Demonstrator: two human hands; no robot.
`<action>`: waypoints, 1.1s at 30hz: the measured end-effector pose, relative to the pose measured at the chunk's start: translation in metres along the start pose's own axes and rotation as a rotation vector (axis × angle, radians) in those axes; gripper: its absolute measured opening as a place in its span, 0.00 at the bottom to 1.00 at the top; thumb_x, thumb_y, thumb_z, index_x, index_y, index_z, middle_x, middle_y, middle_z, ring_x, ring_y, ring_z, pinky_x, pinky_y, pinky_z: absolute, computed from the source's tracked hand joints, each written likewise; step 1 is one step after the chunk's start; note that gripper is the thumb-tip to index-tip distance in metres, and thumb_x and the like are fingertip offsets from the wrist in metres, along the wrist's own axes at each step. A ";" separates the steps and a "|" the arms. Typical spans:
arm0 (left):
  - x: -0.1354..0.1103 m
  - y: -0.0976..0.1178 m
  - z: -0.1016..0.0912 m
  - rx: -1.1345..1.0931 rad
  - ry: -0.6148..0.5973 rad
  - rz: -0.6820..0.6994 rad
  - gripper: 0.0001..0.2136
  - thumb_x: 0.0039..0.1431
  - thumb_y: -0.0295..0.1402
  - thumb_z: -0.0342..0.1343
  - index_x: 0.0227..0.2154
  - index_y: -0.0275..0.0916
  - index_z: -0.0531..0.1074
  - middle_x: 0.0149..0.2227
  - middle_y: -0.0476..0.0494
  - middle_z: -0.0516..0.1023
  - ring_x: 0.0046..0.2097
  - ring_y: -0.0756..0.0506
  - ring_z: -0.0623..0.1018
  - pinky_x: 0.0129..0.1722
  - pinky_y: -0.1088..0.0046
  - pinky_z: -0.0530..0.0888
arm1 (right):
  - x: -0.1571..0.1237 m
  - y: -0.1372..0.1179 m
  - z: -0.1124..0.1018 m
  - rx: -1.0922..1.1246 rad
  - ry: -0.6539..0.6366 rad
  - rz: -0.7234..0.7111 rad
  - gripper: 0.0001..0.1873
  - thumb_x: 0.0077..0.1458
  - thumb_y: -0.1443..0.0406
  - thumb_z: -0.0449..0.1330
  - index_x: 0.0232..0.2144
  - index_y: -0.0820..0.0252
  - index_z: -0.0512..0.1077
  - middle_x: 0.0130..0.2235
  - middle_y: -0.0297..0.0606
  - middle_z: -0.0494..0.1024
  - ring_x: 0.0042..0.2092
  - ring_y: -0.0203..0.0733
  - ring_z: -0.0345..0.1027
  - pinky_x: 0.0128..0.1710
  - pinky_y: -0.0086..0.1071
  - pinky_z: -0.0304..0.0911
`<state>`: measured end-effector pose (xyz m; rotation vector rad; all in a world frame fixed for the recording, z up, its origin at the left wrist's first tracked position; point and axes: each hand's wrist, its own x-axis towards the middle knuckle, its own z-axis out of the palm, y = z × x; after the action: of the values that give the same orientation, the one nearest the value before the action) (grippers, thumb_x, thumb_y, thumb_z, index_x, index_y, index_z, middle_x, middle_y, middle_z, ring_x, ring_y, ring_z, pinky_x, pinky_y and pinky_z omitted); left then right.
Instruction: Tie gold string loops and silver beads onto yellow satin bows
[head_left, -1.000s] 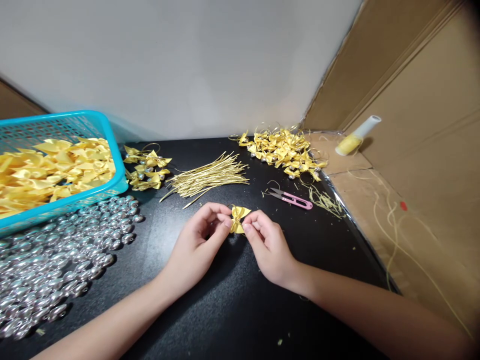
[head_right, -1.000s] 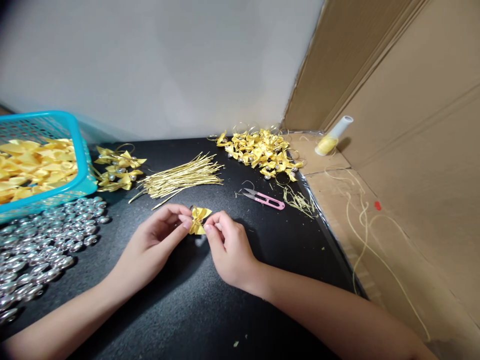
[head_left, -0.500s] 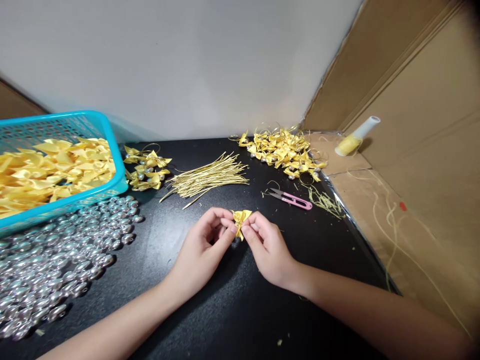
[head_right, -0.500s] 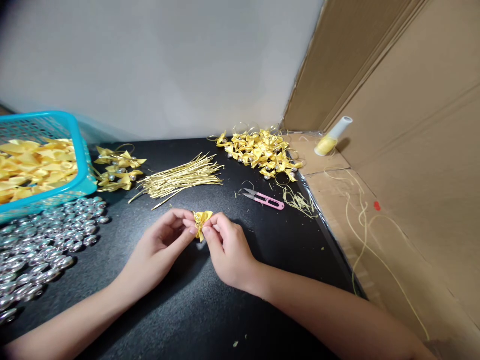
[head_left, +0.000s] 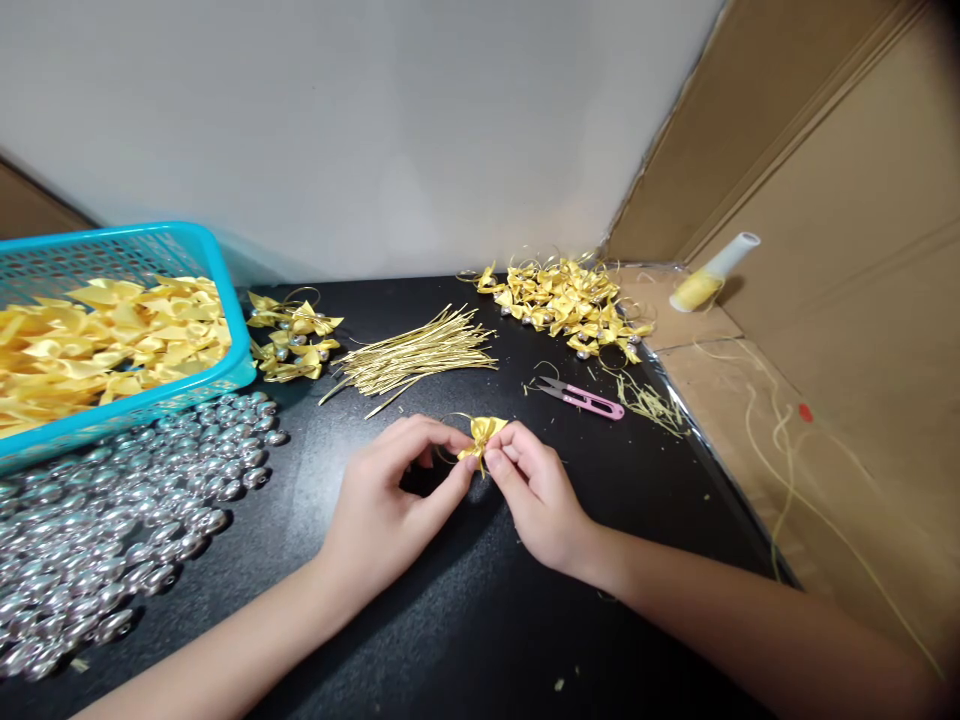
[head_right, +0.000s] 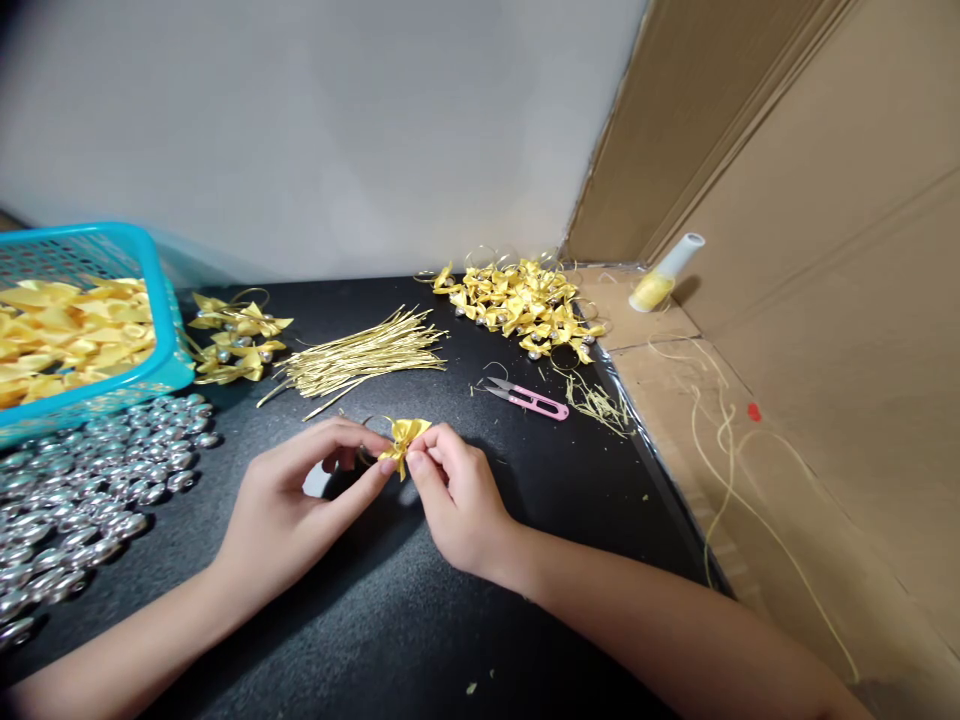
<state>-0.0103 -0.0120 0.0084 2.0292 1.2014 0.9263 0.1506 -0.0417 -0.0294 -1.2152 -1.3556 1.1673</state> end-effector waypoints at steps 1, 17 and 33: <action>0.000 0.000 -0.001 0.029 -0.007 0.013 0.01 0.56 0.29 0.59 0.31 0.40 0.73 0.30 0.51 0.76 0.29 0.51 0.70 0.29 0.75 0.67 | 0.000 0.000 0.000 0.003 0.000 0.003 0.08 0.62 0.63 0.50 0.31 0.58 0.62 0.24 0.28 0.64 0.25 0.31 0.56 0.26 0.27 0.52; 0.004 0.000 -0.005 0.164 -0.044 0.100 0.04 0.59 0.29 0.54 0.29 0.39 0.71 0.29 0.49 0.75 0.31 0.49 0.71 0.32 0.73 0.69 | 0.001 -0.001 0.000 0.004 -0.007 0.005 0.08 0.61 0.62 0.51 0.31 0.59 0.63 0.24 0.29 0.65 0.25 0.31 0.56 0.26 0.27 0.53; 0.005 0.001 -0.003 0.099 -0.087 -0.052 0.06 0.60 0.32 0.51 0.28 0.39 0.70 0.26 0.51 0.73 0.28 0.51 0.69 0.27 0.75 0.66 | 0.000 -0.005 -0.001 -0.021 0.008 0.006 0.08 0.61 0.63 0.51 0.29 0.58 0.62 0.21 0.25 0.58 0.22 0.30 0.50 0.22 0.26 0.46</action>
<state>-0.0106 -0.0075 0.0128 2.0828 1.2682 0.7595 0.1509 -0.0424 -0.0240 -1.2388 -1.3625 1.1540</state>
